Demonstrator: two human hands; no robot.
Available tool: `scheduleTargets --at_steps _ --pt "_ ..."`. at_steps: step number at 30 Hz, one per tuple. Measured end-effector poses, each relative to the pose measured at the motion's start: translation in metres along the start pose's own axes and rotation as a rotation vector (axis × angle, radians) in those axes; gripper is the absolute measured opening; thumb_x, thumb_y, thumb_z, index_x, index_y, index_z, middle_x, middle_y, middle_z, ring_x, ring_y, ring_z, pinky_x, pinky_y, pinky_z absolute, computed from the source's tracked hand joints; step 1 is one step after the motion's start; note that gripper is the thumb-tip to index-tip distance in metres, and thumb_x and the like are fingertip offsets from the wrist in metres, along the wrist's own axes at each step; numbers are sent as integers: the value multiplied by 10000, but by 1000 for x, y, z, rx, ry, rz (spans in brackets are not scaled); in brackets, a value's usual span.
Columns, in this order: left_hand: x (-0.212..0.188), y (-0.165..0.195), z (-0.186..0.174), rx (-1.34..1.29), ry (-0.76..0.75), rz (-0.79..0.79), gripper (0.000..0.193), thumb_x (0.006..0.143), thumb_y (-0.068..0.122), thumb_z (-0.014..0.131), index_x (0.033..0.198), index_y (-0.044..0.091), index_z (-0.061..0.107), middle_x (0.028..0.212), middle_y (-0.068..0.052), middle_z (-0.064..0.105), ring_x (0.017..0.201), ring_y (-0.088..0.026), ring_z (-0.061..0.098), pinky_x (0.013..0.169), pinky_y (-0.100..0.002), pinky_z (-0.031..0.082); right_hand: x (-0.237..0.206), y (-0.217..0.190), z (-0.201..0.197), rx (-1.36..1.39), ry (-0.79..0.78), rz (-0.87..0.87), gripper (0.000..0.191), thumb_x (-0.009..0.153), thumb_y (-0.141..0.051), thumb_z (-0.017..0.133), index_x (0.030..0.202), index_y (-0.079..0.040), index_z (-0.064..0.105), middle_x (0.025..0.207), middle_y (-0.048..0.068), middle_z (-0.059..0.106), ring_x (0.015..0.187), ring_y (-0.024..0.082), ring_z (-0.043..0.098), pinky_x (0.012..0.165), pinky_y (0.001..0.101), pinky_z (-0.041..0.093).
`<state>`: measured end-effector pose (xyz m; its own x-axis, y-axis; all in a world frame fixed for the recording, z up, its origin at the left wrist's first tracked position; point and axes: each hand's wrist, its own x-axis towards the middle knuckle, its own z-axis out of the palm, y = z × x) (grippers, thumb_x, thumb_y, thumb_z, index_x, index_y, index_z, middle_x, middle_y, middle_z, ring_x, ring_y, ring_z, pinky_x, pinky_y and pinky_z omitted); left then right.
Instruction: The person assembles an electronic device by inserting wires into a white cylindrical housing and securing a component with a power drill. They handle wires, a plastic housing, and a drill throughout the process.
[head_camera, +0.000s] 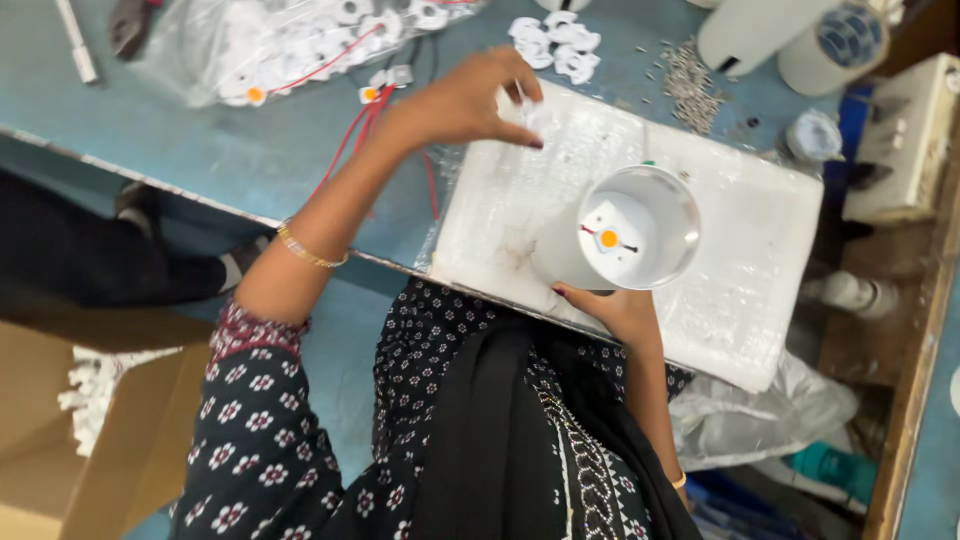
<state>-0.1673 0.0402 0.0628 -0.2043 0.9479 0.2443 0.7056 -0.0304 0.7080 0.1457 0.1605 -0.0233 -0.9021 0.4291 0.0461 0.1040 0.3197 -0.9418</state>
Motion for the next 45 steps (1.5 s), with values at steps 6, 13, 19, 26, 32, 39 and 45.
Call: scheduleTargets --at_steps 6,13,19,26,32,39,45 --pt "-24 114 -38 -43 20 350 403 952 343 894 1190 91 688 1468 -99 529 1377 -269 529 1173 -412 461 -6 -5 0 229 -35 43 664 720 -131 907 1304 -20 611 1261 72 678 1160 174 641 992 333 539" --pt "-9 174 9 354 -112 360 414 669 325 902 895 12 752 1566 -192 440 1494 -329 333 1160 -539 304 -10 -5 -3 113 -45 34 600 737 -106 905 1268 -4 645 1228 68 710 1147 174 666 989 352 547" --pt "0 179 30 547 -148 286 473 564 320 891 885 -12 785 1505 -254 445 1457 -375 316 1140 -596 260 -9 -2 0 201 -37 33 699 722 -131 911 1328 -16 582 1219 49 706 1163 166 651 1006 364 524" --pt "3 178 34 646 -151 354 450 540 207 842 934 -4 787 1492 -300 449 1456 -390 332 1149 -618 242 -6 -11 0 202 -13 57 912 687 -175 928 1451 -25 454 1422 108 590 1312 226 584 1074 389 496" --pt "7 178 36 722 -200 373 428 557 223 832 920 1 788 1488 -296 452 1452 -386 340 1150 -624 237 -4 -20 0 191 -31 98 920 687 -178 934 1464 -22 469 1454 127 587 1345 242 580 1088 402 503" --pt "7 177 30 658 -226 365 252 633 172 803 862 67 801 1456 -284 494 1441 -384 372 1143 -608 263 -5 -17 1 188 -31 77 910 697 -176 933 1467 -25 472 1457 124 589 1347 244 583 1101 401 498" --pt "6 176 31 648 -216 376 234 616 149 775 834 68 800 1427 -281 519 1415 -377 402 1130 -588 285 -9 -13 0 204 -21 99 907 693 -173 940 1462 -29 481 1450 122 600 1343 243 592 1101 404 501"
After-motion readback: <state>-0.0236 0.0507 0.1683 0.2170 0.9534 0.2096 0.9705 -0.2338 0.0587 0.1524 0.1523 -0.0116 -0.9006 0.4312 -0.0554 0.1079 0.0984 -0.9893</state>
